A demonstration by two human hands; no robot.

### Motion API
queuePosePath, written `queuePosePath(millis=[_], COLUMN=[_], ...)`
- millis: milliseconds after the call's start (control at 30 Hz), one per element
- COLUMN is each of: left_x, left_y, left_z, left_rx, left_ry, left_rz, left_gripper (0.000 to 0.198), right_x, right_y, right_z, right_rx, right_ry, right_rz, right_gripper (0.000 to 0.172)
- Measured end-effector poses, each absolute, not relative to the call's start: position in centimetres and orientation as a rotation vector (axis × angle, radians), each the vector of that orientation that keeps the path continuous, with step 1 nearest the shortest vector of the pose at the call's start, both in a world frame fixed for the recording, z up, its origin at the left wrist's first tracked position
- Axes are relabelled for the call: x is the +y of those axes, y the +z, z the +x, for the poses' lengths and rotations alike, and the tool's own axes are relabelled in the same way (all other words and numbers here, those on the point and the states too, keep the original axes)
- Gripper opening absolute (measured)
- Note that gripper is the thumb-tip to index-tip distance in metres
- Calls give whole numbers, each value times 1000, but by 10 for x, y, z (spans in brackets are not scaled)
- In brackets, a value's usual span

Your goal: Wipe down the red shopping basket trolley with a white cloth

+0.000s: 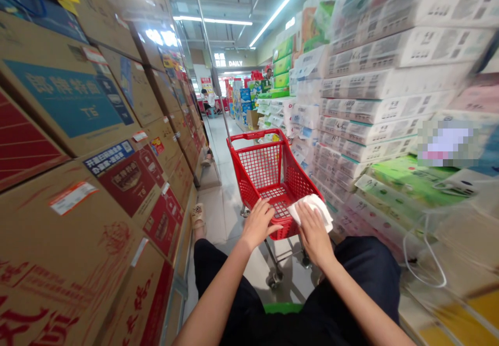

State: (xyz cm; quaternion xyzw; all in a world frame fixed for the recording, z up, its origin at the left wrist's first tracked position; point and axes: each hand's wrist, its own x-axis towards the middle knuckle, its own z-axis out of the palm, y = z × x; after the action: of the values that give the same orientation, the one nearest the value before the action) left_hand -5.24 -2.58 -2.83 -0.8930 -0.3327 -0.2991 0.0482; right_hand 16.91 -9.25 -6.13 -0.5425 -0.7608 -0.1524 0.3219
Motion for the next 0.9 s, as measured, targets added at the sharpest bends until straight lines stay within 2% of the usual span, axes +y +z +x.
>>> queuePosePath(millis=[167,300,467,733,900], left_x=[-33,-36,-39,-45,-45], left_y=[-30,-32,-35,-36,-35], left_z=[-50,-52,-49,-44,-46], left_rx=[-1040,-1026,-1032,-1075,-1048], left_ry=[-938,-983,-1047,-1079,-1072], left_rz=[-2748,-2759,-2749,-2724,-2733], left_gripper=[28,25,30,28,27], right_x=[-111,-106,-89,-118,-112], right_y=[-54,-56,-65,-54,-53], right_z=[127,162,211,133,159], right_rx=[-2150,-2174,-1937,-2151,-2185], right_ry=[-366,-403,-470,-334,-374], right_rz=[-1321,-1351,-1497,-1326,-1314], right_gripper=[70,69,66,69,69])
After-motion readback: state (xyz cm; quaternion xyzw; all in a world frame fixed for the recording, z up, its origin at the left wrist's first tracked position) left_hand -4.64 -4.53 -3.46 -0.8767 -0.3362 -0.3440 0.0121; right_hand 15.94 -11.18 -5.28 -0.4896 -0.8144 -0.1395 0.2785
